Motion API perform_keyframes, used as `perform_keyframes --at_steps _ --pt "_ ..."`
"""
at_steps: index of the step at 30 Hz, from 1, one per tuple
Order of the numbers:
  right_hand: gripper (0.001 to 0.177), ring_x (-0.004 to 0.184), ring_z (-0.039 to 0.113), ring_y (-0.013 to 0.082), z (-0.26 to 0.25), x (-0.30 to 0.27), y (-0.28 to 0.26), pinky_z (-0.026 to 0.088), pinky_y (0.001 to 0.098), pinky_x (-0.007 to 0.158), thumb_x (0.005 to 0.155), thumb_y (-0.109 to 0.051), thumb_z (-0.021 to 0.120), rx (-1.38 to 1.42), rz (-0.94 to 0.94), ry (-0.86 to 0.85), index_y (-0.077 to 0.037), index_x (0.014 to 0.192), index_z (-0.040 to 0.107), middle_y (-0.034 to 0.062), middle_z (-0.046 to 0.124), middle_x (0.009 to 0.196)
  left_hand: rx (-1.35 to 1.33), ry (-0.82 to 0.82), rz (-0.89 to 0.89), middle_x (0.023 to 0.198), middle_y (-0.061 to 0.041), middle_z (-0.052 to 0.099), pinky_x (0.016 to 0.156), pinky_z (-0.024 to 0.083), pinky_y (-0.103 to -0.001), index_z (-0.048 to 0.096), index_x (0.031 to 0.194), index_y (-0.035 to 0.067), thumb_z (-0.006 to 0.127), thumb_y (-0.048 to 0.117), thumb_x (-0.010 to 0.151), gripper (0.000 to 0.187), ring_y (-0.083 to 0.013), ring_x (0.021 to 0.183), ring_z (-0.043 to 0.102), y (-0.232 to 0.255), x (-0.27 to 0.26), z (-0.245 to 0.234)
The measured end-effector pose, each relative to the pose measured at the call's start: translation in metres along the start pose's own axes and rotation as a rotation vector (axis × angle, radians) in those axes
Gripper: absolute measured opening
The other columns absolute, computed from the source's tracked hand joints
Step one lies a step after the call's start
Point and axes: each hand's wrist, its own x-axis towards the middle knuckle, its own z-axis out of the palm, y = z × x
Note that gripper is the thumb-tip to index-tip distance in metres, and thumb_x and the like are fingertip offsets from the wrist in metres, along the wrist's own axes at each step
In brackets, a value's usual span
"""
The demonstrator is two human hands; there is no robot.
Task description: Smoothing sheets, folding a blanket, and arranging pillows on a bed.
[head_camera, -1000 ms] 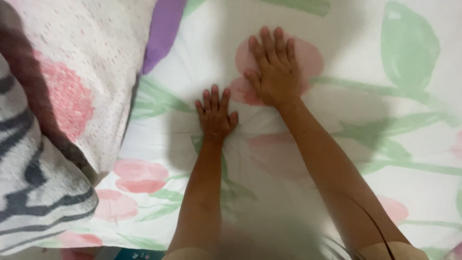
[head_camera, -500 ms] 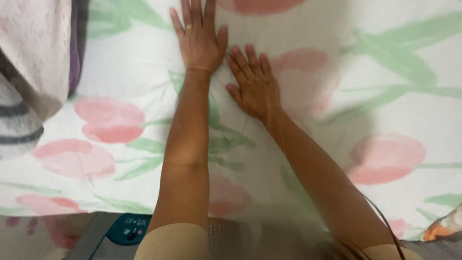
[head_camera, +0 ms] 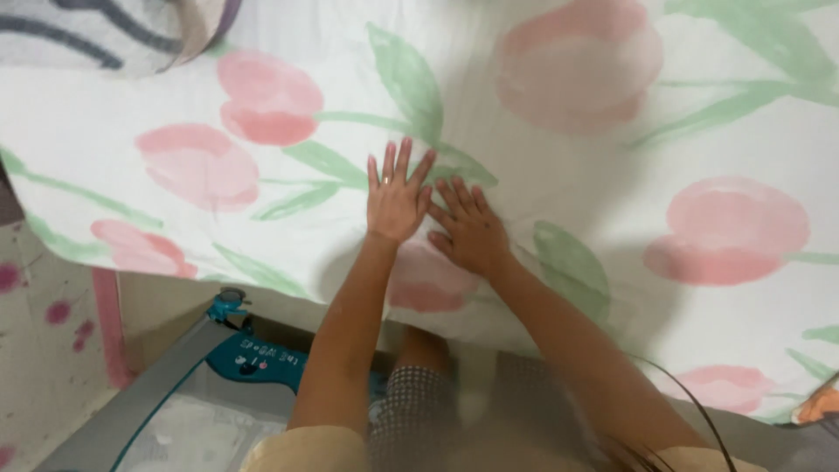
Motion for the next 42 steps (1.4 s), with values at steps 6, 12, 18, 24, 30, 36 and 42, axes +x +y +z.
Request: perform_keyframes --at_steps 6,12,18,24,30,36,42 --pt "0.072 0.154 0.026 0.0336 0.017 -0.058 -0.034 0.021 0.0536 0.123 0.093 -0.049 0.06 0.066 -0.116 0.04 -0.016 0.155 0.045 0.0115 0.033 0.165 -0.126 0.01 -0.141 0.172 -0.014 0.02 0.125 0.012 -0.063 0.03 0.164 0.021 0.053 0.039 0.103 0.068 -0.0346 0.158 0.02 0.0 -0.122 0.045" --pt "0.063 0.14 0.047 0.0317 0.036 -0.1 -0.028 0.036 0.0471 0.116 0.088 -0.032 0.067 0.036 -0.157 0.117 -0.005 0.144 0.054 0.0129 0.051 0.15 -0.232 0.054 -0.133 0.164 -0.021 0.025 0.119 0.014 -0.064 0.034 0.156 0.009 0.068 0.046 0.088 0.085 -0.0389 0.151 0.023 0.018 -0.171 0.036" --pt "0.009 0.098 0.06 0.0305 0.029 -0.107 -0.016 0.051 0.0452 0.086 0.088 -0.016 0.067 -0.046 -0.072 0.166 -0.01 0.094 0.066 0.0097 0.062 0.096 -0.21 0.221 -0.199 0.13 -0.017 0.058 0.109 0.044 -0.047 0.067 0.106 0.007 0.074 0.014 0.091 0.018 -0.0388 0.124 0.053 0.035 -0.17 0.035" --pt "0.004 0.096 0.059 0.0324 0.01 -0.112 -0.022 0.051 0.0431 0.085 0.086 -0.009 0.066 0.036 -0.152 0.157 -0.008 0.087 0.062 0.0123 0.059 0.093 -0.243 0.199 -0.286 0.109 -0.013 0.058 0.104 0.048 -0.042 0.067 0.106 0.005 0.068 0.004 0.097 0.009 -0.0304 0.111 0.058 0.038 -0.186 0.046" --pt "0.012 0.101 0.06 0.0336 0.014 -0.098 -0.02 0.051 0.044 0.084 0.079 -0.003 0.062 -0.048 -0.105 0.016 -0.007 0.09 0.063 0.0128 0.062 0.099 -0.019 0.17 -0.204 0.109 -0.012 0.062 0.113 0.043 -0.05 0.069 0.103 0.009 0.06 0.008 0.091 0.015 -0.0314 0.115 0.058 0.041 -0.185 0.04" --pt "0.017 0.111 0.061 0.037 -0.024 -0.126 -0.009 0.051 0.0514 0.094 0.091 -0.008 0.059 0.015 0.018 -0.072 -0.009 0.107 0.064 0.0159 0.064 0.114 0.051 0.066 -0.185 0.128 -0.016 0.06 0.108 0.04 -0.053 0.064 0.116 0.01 0.058 0.015 0.094 0.024 -0.0332 0.125 0.055 0.039 -0.191 0.024" --pt "0.044 0.127 0.054 0.0365 -0.022 -0.226 0.039 0.047 0.0505 0.104 0.094 -0.019 0.06 -0.076 0.268 -0.244 -0.01 0.136 0.054 0.0155 0.056 0.14 -0.02 -0.18 -0.011 0.147 -0.019 0.047 0.114 0.033 -0.054 0.052 0.137 0.009 0.074 0.03 0.086 0.06 -0.0365 0.137 0.042 0.073 -0.219 0.025"
